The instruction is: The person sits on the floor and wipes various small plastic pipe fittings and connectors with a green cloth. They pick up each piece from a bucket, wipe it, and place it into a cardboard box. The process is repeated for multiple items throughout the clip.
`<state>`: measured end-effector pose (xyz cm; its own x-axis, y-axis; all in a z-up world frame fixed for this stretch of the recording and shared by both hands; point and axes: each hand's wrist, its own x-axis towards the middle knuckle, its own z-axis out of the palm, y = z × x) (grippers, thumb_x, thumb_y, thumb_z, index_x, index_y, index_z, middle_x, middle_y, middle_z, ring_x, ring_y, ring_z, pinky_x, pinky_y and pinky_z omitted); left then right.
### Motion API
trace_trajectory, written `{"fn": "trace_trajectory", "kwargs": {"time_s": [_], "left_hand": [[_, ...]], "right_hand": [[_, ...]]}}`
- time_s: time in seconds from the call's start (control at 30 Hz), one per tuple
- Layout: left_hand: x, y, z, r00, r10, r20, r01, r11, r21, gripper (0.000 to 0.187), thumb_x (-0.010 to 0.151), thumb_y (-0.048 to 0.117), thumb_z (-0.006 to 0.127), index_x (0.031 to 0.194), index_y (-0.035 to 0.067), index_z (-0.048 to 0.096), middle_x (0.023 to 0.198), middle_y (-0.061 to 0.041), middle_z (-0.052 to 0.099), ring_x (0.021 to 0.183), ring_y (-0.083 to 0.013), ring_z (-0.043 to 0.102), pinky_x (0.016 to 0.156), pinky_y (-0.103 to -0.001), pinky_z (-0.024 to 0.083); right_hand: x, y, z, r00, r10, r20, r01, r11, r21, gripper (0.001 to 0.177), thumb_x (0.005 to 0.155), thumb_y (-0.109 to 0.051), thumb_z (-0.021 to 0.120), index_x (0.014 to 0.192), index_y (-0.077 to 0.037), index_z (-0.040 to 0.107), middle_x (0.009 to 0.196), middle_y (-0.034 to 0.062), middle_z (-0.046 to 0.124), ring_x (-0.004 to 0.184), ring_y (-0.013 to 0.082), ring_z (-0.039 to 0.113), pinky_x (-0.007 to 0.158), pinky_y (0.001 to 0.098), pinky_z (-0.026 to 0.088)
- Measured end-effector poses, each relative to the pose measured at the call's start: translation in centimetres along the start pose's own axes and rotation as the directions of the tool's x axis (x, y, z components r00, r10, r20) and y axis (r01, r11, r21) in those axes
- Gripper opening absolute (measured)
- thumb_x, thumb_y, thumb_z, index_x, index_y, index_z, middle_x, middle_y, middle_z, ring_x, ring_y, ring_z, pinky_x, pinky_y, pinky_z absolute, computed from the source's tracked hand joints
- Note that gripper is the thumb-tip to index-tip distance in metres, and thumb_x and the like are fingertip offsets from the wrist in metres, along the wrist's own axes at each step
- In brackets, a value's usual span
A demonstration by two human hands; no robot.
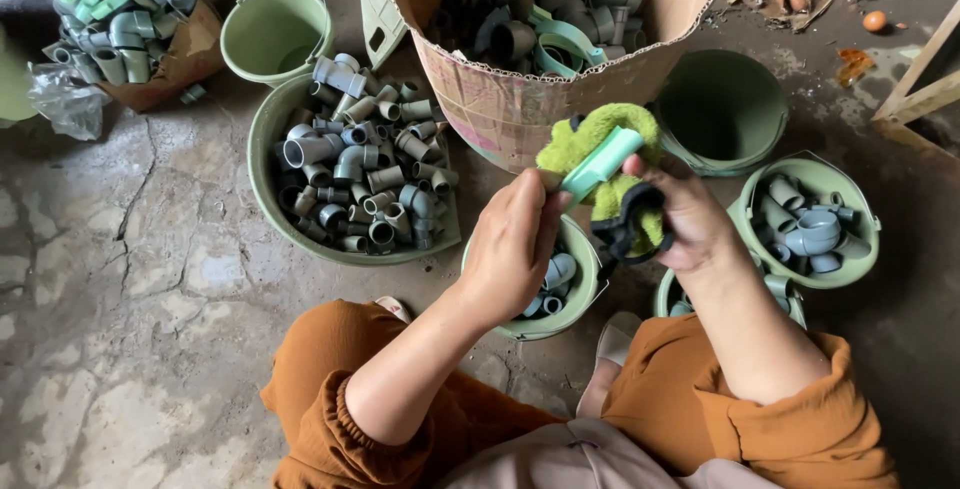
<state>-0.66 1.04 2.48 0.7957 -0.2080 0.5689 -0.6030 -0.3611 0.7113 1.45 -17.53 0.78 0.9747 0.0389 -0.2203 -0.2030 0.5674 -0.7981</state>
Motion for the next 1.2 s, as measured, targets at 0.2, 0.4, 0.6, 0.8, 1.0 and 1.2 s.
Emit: {"fn": "trace_trajectory", "kwargs": {"time_s": [0.2, 0.4, 0.6, 0.8, 1.0, 1.2], "left_hand": [[-0.6, -0.8, 0.5, 0.998, -0.059, 0.035, 0.057, 0.998, 0.041, 0.017, 0.107, 0.016, 0.050, 0.094, 0.007, 0.045, 0.070, -0.011, 0.042, 0.060, -0.0423, 0.052, 0.053, -0.045, 0.045], [-1.4, -3.8, 1.6, 0.853, -0.515, 0.083, 0.504, 0.773, -0.384, 0.029, 0.109, 0.027, 0.044, 0.095, 0.004, 0.054, 0.069, -0.010, 0.059, 0.065, -0.0240, 0.065, 0.061, -0.036, 0.052], [-1.2, -4.0, 1.6, 0.821, -0.567, 0.063, 0.501, 0.663, -0.556, 0.032, 0.107, 0.020, 0.042, 0.110, 0.000, 0.067, 0.075, -0.013, 0.064, 0.073, -0.0229, 0.068, 0.069, -0.038, 0.057], [-1.9, -6.3, 2.3, 0.758, -0.649, 0.064, 0.531, 0.558, -0.638, 0.035, 0.105, 0.024, 0.051, 0.120, -0.001, 0.070, 0.107, -0.023, 0.069, 0.101, -0.0233, 0.062, 0.090, -0.046, 0.054], [0.1, -4.6, 0.1, 0.729, -0.676, 0.104, 0.362, 0.252, -0.897, 0.044, 0.103, 0.031, 0.052, 0.128, -0.003, 0.069, 0.122, -0.022, 0.071, 0.105, -0.0332, 0.070, 0.092, -0.047, 0.057], [-1.3, -7.7, 1.6, 0.681, -0.705, 0.195, 0.403, 0.140, -0.904, 0.032, 0.099, 0.021, 0.065, 0.121, -0.003, 0.067, 0.093, -0.018, 0.075, 0.074, -0.0277, 0.076, 0.063, -0.040, 0.063]], "right_hand": [[0.8, -1.5, -0.8, 0.973, -0.145, -0.177, 0.124, 0.984, -0.125, 0.023, 0.088, -0.018, 0.081, 0.101, -0.013, 0.062, 0.092, -0.0004, 0.065, 0.082, 0.0117, 0.067, 0.080, 0.0252, 0.055], [1.1, 1.7, -1.0, 0.695, -0.622, 0.360, 0.550, 0.138, -0.824, 0.023, 0.100, -0.019, 0.074, 0.115, -0.002, 0.067, 0.148, 0.0235, 0.042, 0.131, 0.0420, 0.053, 0.111, 0.0489, 0.042], [1.0, 5.2, -0.3, 0.578, -0.518, 0.630, 0.657, -0.163, -0.736, 0.054, 0.093, 0.001, 0.056, 0.144, -0.016, 0.063, 0.129, 0.0195, 0.045, 0.110, 0.0455, 0.063, 0.090, 0.0516, 0.056], [0.2, 4.9, 0.4, 0.542, -0.496, 0.678, 0.641, -0.278, -0.716, 0.051, 0.096, 0.000, 0.055, 0.144, -0.014, 0.063, 0.124, 0.0182, 0.047, 0.106, 0.0399, 0.062, 0.087, 0.0481, 0.055], [-1.2, 6.9, 1.9, 0.405, -0.465, 0.787, 0.641, -0.469, -0.607, 0.035, 0.098, -0.009, 0.056, 0.125, -0.024, 0.074, 0.122, 0.0152, 0.051, 0.099, 0.0310, 0.063, 0.083, 0.0439, 0.054], [-0.5, 5.2, 2.8, 0.327, -0.544, 0.773, 0.655, -0.459, -0.600, 0.034, 0.107, -0.014, 0.050, 0.131, -0.018, 0.073, 0.128, 0.0148, 0.047, 0.106, 0.0330, 0.061, 0.091, 0.0437, 0.052]]}}
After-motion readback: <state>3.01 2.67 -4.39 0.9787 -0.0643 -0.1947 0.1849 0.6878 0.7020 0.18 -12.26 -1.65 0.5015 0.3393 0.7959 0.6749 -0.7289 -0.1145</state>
